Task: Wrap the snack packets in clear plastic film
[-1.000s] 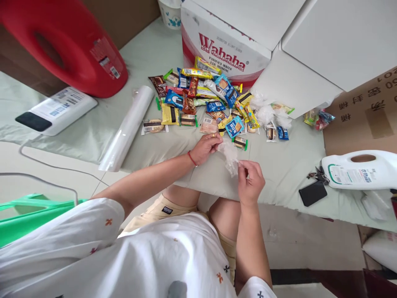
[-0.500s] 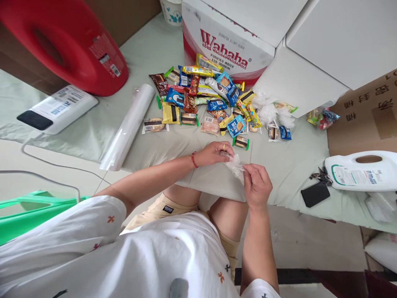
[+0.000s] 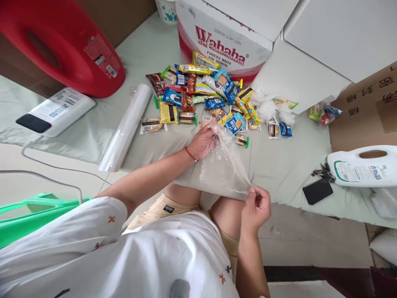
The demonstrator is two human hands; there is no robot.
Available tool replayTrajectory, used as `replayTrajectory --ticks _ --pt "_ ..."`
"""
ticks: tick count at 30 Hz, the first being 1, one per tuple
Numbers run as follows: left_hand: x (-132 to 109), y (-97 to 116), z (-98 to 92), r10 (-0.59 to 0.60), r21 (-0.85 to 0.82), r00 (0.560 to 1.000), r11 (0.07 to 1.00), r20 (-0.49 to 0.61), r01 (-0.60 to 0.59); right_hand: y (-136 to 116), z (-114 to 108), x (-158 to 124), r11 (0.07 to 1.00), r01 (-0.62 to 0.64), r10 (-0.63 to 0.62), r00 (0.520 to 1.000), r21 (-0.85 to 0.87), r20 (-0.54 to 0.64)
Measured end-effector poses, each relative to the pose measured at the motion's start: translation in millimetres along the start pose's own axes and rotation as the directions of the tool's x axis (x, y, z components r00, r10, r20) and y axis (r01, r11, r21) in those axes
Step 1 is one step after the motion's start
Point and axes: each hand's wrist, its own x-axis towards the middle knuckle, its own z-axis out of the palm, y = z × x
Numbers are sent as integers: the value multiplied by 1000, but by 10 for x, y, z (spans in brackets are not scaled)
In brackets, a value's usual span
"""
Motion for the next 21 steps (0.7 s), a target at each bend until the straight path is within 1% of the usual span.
replayTrajectory --ticks 1,2,3,4,5,6,7,8,9,10,11,12,13,14,15,17,18,19,20,21 --pt "1 3 3 -4 7 1000 1000 -10 4 28 -30 20 980 -156 156 988 121 7" --pt "2 -3 6 -4 31 1000 999 -13 4 61 -62 55 928 -293 292 956 232 40" --pt "0 -21 9 4 75 1000 997 -11 -3 99 -98 99 859 -404 398 913 314 88" --pt "-6 -48 12 19 133 1000 991 -6 -18 142 -136 148 794 -491 475 869 359 140" --pt "-17 -83 13 39 201 999 979 -5 -37 185 -176 197 744 -561 530 826 364 189" --pt "-33 -123 14 67 271 998 961 -7 -63 224 -217 243 717 -611 566 791 335 232" --pt "-57 -164 14 102 337 995 937 -10 -93 253 -258 285 723 -631 580 776 283 249" --pt "-88 -203 15 140 397 990 909 -9 -126 269 -295 325 765 -609 564 790 210 238" --pt "-126 -236 17 180 450 984 878 0 -161 266 -326 364 832 -541 513 835 122 198" --pt "-170 -262 24 218 498 976 844 17 -197 243 -347 402 903 -429 421 896 32 143" --pt "-219 -282 36 251 540 967 809 42 -234 199 -353 439 956 -290 294 951 -49 95" --pt "-272 -294 55 277 573 958 775 70 -266 138 -338 473 983 -143 152 985 -115 76" --pt "-327 -301 80 293 600 952 746 94 -289 65 -300 501 986 -4 20 995 -166 99" --pt "-383 -304 110 300 619 947 725 113 -303 -15 -237 520 972 125 -91 982 -201 168" --pt "-436 -303 141 300 633 945 709 127 -311 -94 -151 530 944 244 -183 948 -222 261" --pt "-533 -290 191 288 650 946 691 151 -315 -220 59 526 864 441 -306 843 -243 442" --pt "-573 -277 200 279 655 947 687 160 -313 -258 161 519 831 500 -338 803 -244 491" --pt "-606 -258 194 274 659 948 684 163 -311 -276 247 517 817 525 -355 785 -240 508" --pt "-631 -233 170 271 664 949 681 161 -307 -274 309 524 825 515 -356 793 -231 495" --pt "-650 -201 129 270 669 951 680 152 -300 -253 342 546 854 473 -338 820 -215 461"
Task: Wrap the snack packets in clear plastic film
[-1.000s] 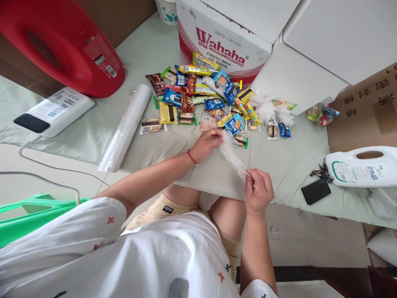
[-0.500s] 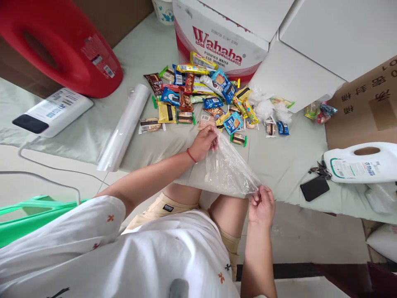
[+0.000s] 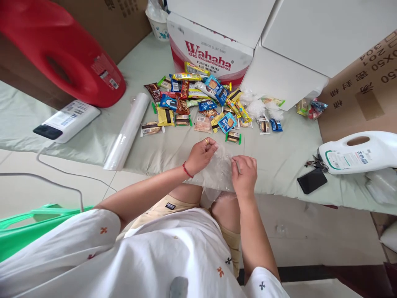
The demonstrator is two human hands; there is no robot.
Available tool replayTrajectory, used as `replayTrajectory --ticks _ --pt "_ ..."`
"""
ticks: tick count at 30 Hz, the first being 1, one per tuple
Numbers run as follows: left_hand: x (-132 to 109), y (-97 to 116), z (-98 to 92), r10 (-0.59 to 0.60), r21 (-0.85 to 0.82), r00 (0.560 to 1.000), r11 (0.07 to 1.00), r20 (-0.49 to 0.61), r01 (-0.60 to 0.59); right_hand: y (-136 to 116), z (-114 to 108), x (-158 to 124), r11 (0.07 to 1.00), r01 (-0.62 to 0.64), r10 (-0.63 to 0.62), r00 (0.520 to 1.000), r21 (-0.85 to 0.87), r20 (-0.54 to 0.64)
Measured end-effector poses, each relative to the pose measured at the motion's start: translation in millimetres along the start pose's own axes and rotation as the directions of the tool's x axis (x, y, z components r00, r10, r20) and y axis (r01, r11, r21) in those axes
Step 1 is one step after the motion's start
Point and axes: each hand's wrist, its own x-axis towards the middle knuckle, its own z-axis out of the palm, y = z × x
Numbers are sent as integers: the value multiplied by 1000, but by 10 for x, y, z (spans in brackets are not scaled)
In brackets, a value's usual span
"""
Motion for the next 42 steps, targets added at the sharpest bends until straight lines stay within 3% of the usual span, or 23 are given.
replayTrajectory --ticks 4,6,8,10,12,14,16,19,23,26,28,31,32,34,35,37,39,42 --pt "-38 -53 -295 -104 -40 993 994 -57 102 272 -57 92 918 -289 303 953 271 -11" --pt "-62 -79 -398 -178 -81 979 982 -95 170 371 -93 138 877 -371 384 923 306 17" --pt "-92 -90 -418 -199 -91 971 978 -129 189 340 -61 154 909 -319 325 945 268 23" --pt "-120 -88 -361 -176 -76 973 983 -148 166 184 47 121 969 -142 129 989 203 74" --pt "-137 -78 -280 -153 -66 977 987 -148 144 -6 194 58 991 50 -68 986 121 151" --pt "-136 -66 -235 -147 -72 978 988 -148 137 -117 316 10 993 113 -117 982 37 150" --pt "-124 -61 -266 -143 -76 979 988 -144 133 -90 364 11 999 19 -22 997 42 70" --pt "-103 -85 -438 -152 -61 978 988 -144 145 143 311 108 940 -228 220 974 253 61" --pt "-92 -198 -698 -171 -33 962 985 -215 168 455 226 267 694 -513 505 847 504 167" --pt "-105 -307 -816 -174 49 932 979 -319 199 548 253 317 583 -617 592 768 529 244" --pt "-142 -333 -869 -102 172 895 966 -434 194 552 301 321 565 -643 594 752 516 286" --pt "-253 -237 -911 247 491 789 868 -562 78 507 368 323 575 -640 585 757 509 292" --pt "-295 -172 -908 378 608 770 794 -514 16 483 382 328 581 -635 581 762 509 287" --pt "-354 -32 -865 528 775 816 609 -236 -171 436 390 340 592 -624 572 771 509 280" --pt "-365 27 -827 522 804 852 526 -47 -278 419 384 346 599 -621 568 775 506 278" --pt "-342 87 -738 396 803 880 416 263 -427 421 353 352 613 -618 565 778 493 274" --pt "-290 55 -665 237 823 897 361 373 -438 486 296 346 626 -618 574 778 476 254" --pt "-257 -103 -633 76 878 932 317 354 -359 659 173 311 679 -617 598 779 398 187"
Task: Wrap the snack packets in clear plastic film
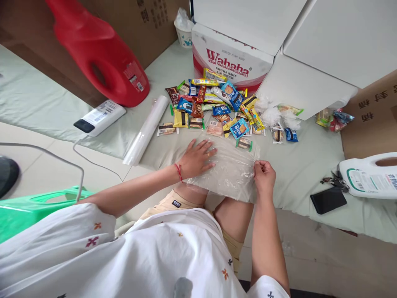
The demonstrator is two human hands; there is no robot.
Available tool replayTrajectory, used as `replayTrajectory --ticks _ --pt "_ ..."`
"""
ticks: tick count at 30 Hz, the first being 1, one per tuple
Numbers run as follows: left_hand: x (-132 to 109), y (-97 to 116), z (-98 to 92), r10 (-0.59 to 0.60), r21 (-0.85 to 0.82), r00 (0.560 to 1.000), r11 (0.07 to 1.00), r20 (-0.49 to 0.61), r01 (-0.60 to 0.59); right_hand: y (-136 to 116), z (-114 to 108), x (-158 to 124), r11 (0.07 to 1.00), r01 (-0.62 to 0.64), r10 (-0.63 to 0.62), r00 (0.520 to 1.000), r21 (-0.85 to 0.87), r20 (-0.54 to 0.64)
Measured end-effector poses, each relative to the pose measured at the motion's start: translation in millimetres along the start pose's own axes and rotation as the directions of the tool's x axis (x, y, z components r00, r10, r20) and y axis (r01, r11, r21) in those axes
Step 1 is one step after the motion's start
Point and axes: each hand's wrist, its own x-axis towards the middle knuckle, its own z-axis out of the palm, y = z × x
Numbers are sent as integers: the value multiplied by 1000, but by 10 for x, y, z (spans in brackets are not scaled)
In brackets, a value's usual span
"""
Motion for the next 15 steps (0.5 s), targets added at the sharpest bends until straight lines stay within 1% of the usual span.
replayTrajectory --ticks 2,4,5,6,7,9,10,11,13,14,15 --pt "-47 -26 90 -15 9 999 1000 48 15 51 -113 -12 987 61 -71 995 -147 -67" --pt "-108 -28 134 -9 6 998 1000 55 8 82 -169 -100 944 156 -191 977 -292 -94" --pt "-132 -24 137 -6 3 999 1000 51 6 97 -175 -169 915 206 -243 968 -347 -67" --pt "-150 -24 132 -9 0 999 1000 48 9 120 -174 -245 885 252 -277 961 -390 -7" --pt "-159 -32 121 -19 -2 999 1000 45 19 153 -174 -318 856 296 -290 954 -424 79" --pt "-166 -87 93 -52 0 998 999 43 52 250 -207 -407 803 359 -278 932 -475 233" --pt "-168 -133 81 -62 2 997 998 46 62 300 -248 -405 782 370 -268 926 -502 264" --pt "-173 -186 71 -64 4 997 998 50 64 334 -301 -367 763 366 -265 929 -532 258" --pt "-189 -292 62 -40 3 997 999 60 40 311 -398 -190 727 348 -295 937 -591 188" --pt "-199 -333 61 -22 2 998 1000 65 22 237 -414 -63 703 361 -326 929 -613 174" --pt "-209 -362 61 -8 2 998 1000 66 8 122 -392 77 674 401 -365 911 -620 192"
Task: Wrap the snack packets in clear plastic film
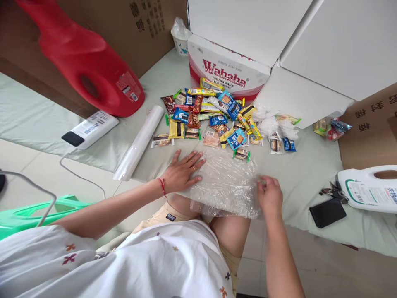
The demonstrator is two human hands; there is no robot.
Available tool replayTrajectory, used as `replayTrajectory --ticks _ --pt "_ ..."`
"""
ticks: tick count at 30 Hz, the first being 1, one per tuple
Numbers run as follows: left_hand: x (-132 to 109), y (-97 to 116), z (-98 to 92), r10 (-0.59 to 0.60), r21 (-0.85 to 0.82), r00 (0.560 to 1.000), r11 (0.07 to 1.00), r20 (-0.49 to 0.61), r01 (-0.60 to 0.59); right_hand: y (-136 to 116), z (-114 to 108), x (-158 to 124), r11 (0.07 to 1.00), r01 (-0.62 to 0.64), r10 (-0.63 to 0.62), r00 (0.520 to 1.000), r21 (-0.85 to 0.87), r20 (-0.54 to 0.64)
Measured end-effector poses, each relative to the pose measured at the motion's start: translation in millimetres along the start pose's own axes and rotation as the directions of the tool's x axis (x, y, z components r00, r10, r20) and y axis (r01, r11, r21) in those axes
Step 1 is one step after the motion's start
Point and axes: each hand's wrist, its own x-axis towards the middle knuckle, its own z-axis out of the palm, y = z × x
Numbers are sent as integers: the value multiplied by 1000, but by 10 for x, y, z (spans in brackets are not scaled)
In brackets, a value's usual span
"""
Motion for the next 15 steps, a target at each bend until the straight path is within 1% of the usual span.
replayTrajectory --ticks 1,2,3,5,7,8,9,10,11,13,15 --pt "-7 -16 1 5 3 1000 1000 -3 -5 -84 -30 201 997 77 -77 997 -6 5" --pt "-12 -20 1 4 6 1000 1000 -7 -4 -211 -40 418 985 175 -175 984 -2 33" --pt "-14 -15 0 1 10 1000 1000 -9 -1 -372 -27 640 963 271 -270 961 0 60" --pt "-14 5 -5 -1 17 1000 1000 -10 2 -731 65 1051 903 428 -421 898 -35 128" --pt "-13 20 -14 1 23 1000 1000 -13 -1 -1034 202 1359 838 536 -498 827 -101 260" --pt "-15 23 -19 1 27 1000 1000 -19 0 -1135 267 1465 809 570 -505 798 -141 328" --pt "-18 24 -25 -2 28 1000 1000 -27 3 -1194 319 1540 784 592 -496 779 -186 384" --pt "-22 22 -31 -7 28 999 1000 -34 8 -1210 350 1590 764 602 -479 771 -232 420" --pt "-27 19 -37 -12 23 999 1000 -39 13 -1189 356 1625 751 599 -458 775 -276 437" --pt "-37 12 -46 -20 2 999 1000 -40 20 -1067 288 1692 745 583 -424 789 -324 445" --pt "-43 3 -48 -21 -27 999 999 -37 20 -925 137 1821 776 561 -409 795 -288 448"
